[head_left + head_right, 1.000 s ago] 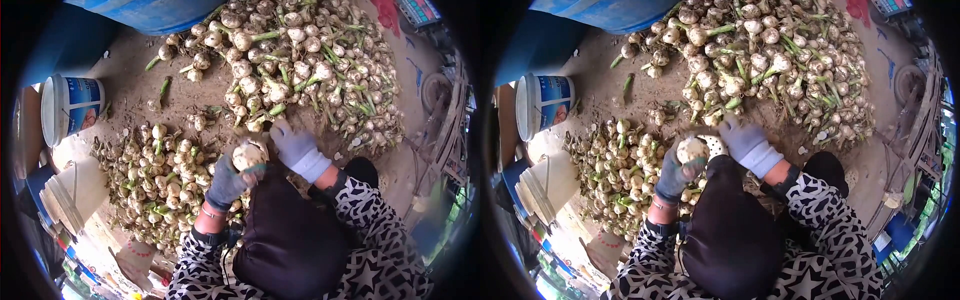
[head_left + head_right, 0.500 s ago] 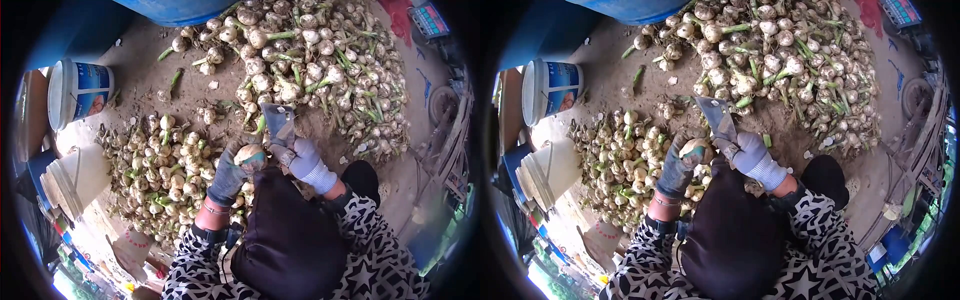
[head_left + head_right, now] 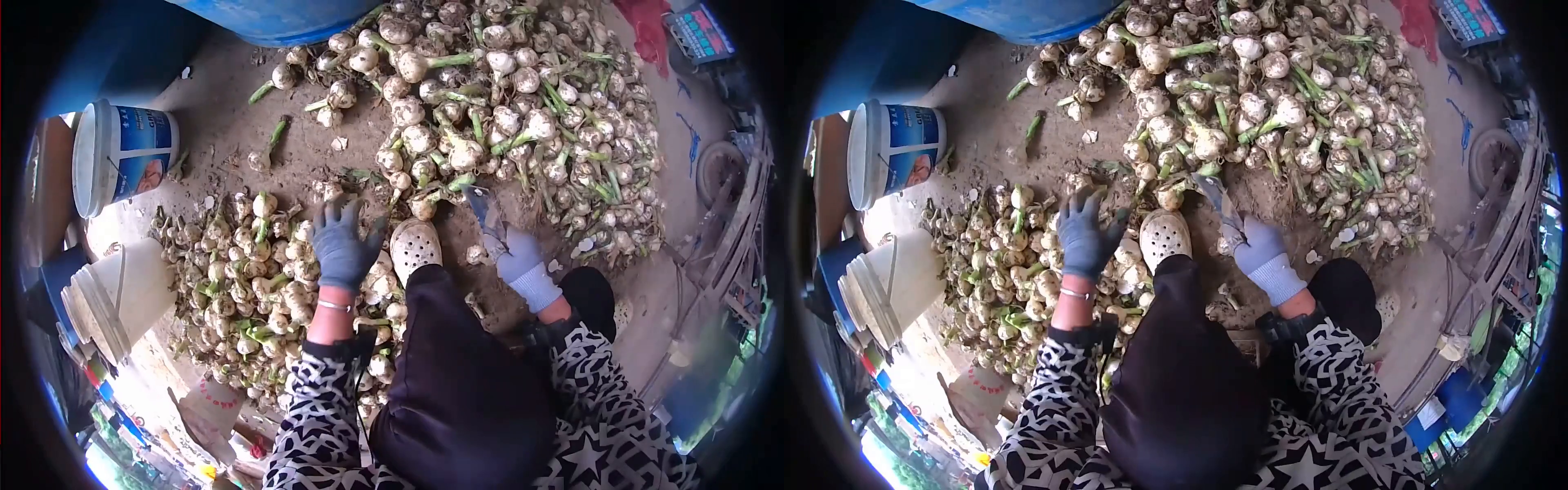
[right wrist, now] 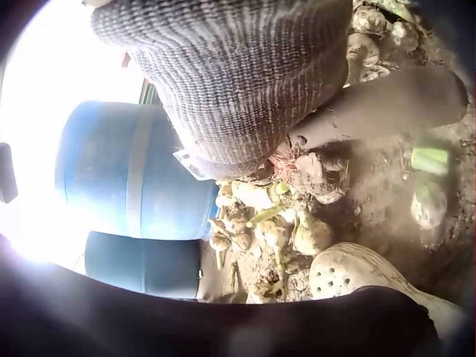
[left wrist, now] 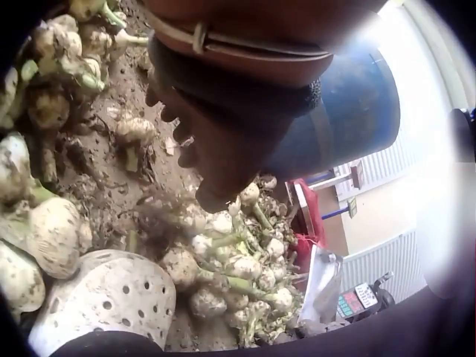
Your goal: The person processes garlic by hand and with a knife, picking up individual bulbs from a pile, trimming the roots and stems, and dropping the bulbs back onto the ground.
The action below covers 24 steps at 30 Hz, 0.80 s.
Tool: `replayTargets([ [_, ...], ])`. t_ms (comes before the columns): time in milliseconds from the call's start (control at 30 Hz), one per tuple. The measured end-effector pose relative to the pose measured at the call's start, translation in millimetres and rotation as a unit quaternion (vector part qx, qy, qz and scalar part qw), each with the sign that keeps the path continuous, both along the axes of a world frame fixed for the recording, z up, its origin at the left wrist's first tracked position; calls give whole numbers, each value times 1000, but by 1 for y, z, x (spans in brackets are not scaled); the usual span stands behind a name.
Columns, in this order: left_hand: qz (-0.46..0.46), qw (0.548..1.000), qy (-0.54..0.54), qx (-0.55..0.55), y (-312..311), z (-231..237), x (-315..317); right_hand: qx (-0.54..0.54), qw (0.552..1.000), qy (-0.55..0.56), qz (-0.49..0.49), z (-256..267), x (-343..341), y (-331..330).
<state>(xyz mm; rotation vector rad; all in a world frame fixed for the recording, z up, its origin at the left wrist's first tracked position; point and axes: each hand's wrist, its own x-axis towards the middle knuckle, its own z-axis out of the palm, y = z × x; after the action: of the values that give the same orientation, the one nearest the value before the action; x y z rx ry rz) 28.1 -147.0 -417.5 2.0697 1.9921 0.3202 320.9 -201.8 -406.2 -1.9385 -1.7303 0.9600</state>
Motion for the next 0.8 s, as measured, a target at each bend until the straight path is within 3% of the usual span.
replayTargets([
  [67,-26,998,56,16,30,-30,32,-19,999,-36,12,16,-15,7],
  [133,-28,984,79,-157,53,-61,48,-52,996,-52,42,20,-22,13],
  [167,-27,985,76,-155,56,-58,49,-28,997,-44,51,17,-26,16],
  [267,-26,987,-6,-161,53,-52,38,-30,996,-68,58,16,-34,27],
  [333,-64,986,-139,-70,36,-52,24,-32,989,-116,82,29,-40,41],
  [400,-84,965,-243,-54,24,-17,22,73,982,-115,129,33,-47,51],
  [433,-48,910,-398,-103,16,-15,24,115,974,-117,158,32,-52,54],
  [467,-13,828,-541,-146,8,-12,28,119,973,-116,160,36,-59,56],
  [500,-29,832,-534,-147,5,9,28,128,963,-138,190,44,-66,59],
  [533,49,761,-619,-189,-8,-1,30,136,953,-161,220,51,-72,61],
  [600,49,728,-643,-233,-9,23,29,160,946,-172,225,60,-76,62],
  [633,71,677,-705,-200,-9,36,35,186,942,-171,220,61,-77,62],
  [667,69,677,-704,-201,-10,37,35,211,939,-170,213,62,-77,61],
  [733,29,790,-607,-84,-13,37,34,221,935,-182,208,67,-80,58],
  [800,26,807,-582,-92,-18,35,32,232,939,-170,190,68,-82,58],
])
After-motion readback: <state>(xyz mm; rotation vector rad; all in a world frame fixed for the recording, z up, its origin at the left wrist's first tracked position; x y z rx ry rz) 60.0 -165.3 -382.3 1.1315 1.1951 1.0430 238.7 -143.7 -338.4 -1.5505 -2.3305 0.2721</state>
